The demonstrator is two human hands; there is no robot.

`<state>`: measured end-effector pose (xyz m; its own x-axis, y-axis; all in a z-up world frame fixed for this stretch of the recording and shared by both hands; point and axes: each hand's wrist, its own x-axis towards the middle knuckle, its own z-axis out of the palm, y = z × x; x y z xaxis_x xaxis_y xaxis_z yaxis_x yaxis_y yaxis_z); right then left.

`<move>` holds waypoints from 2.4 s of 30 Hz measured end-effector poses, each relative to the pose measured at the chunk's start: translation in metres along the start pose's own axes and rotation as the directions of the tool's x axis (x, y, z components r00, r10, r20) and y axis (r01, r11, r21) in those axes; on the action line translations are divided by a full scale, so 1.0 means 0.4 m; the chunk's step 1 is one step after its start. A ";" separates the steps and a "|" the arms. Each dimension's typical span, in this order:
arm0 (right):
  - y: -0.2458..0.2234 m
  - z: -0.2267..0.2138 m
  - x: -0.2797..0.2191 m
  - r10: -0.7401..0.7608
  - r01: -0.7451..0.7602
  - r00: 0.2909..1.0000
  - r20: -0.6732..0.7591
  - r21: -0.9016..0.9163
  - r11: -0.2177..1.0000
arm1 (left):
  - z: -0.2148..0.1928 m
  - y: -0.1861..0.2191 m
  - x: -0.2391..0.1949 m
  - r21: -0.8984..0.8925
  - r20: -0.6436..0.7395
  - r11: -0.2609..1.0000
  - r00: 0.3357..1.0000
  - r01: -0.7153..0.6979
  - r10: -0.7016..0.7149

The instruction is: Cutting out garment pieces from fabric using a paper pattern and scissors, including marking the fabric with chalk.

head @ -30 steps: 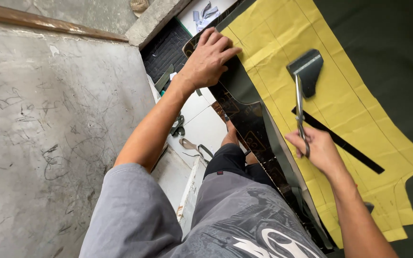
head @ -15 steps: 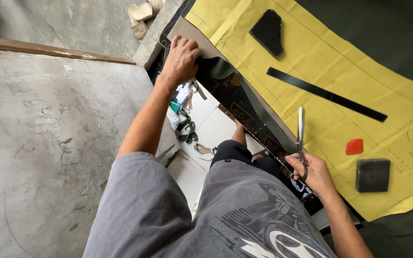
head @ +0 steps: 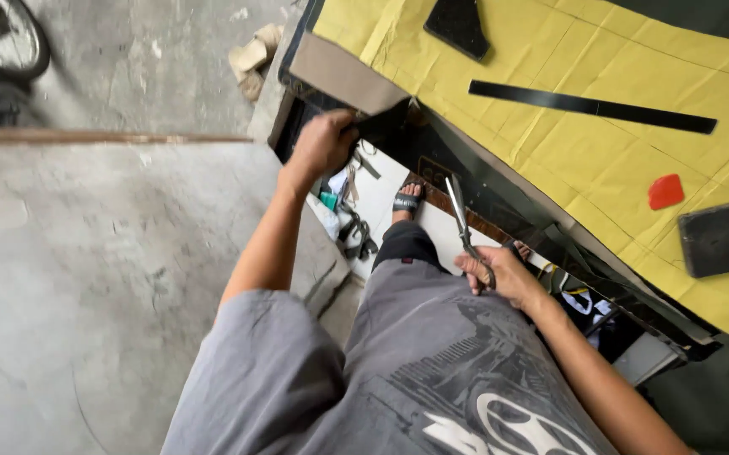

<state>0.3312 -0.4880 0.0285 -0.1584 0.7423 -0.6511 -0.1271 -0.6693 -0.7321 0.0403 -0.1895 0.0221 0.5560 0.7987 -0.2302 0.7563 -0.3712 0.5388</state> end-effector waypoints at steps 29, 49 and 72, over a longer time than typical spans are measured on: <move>0.069 0.085 -0.285 0.322 0.088 0.763 -0.560 0.584 0.807 | -0.144 0.165 -0.117 0.070 0.453 0.939 0.850 -0.336 0.270; 0.547 0.108 -0.732 0.594 0.425 0.414 -0.690 0.723 0.544 | 0.677 1.617 -0.183 -0.632 0.775 0.675 0.314 0.380 0.549; 0.372 -0.268 -0.738 0.040 0.883 0.370 -0.928 0.365 0.295 | 0.469 1.614 -0.099 -0.468 0.862 0.830 0.361 0.304 0.355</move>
<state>0.4642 -0.8032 0.0900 0.8449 0.2794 -0.4561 -0.5349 0.4461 -0.7176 0.5715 -0.5496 0.2269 0.7664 -0.2519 -0.5909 0.6348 0.1565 0.7566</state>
